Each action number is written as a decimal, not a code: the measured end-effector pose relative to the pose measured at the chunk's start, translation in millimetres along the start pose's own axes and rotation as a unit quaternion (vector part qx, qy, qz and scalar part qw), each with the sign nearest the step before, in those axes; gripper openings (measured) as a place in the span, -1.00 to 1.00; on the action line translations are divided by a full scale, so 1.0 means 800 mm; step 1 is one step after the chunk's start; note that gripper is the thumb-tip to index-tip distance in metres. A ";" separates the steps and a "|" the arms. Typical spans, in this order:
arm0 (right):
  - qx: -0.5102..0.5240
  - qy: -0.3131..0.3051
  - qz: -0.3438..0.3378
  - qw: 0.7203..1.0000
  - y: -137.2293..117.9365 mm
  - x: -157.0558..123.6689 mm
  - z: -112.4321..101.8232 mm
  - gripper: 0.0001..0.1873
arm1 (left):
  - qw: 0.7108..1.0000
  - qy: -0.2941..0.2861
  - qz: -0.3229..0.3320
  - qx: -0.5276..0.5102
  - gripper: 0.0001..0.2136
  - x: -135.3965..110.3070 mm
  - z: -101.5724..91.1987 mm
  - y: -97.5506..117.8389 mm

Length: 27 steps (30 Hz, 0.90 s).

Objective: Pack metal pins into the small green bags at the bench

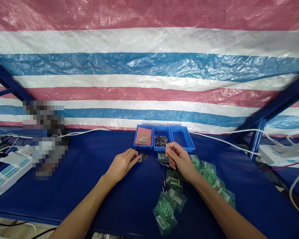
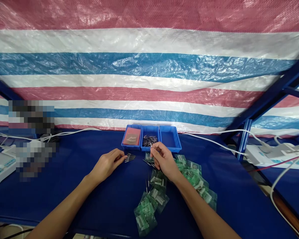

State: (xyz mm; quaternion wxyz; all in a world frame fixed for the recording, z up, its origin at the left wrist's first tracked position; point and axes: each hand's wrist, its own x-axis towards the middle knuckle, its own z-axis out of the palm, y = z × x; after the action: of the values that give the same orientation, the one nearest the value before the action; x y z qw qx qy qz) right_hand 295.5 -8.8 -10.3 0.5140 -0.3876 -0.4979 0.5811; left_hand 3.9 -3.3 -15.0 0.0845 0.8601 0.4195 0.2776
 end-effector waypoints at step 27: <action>0.143 -0.015 0.097 0.985 -0.014 -0.003 0.002 -0.63 | 0.998 -0.006 0.056 0.015 -0.55 -0.002 0.013 0.013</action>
State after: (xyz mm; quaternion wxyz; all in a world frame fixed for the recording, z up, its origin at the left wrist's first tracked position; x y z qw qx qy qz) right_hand 296.6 -11.7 1.1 0.4979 -0.3476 -0.3775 0.6991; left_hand 15.5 -10.1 -20.4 0.0584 0.8852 0.3742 0.2701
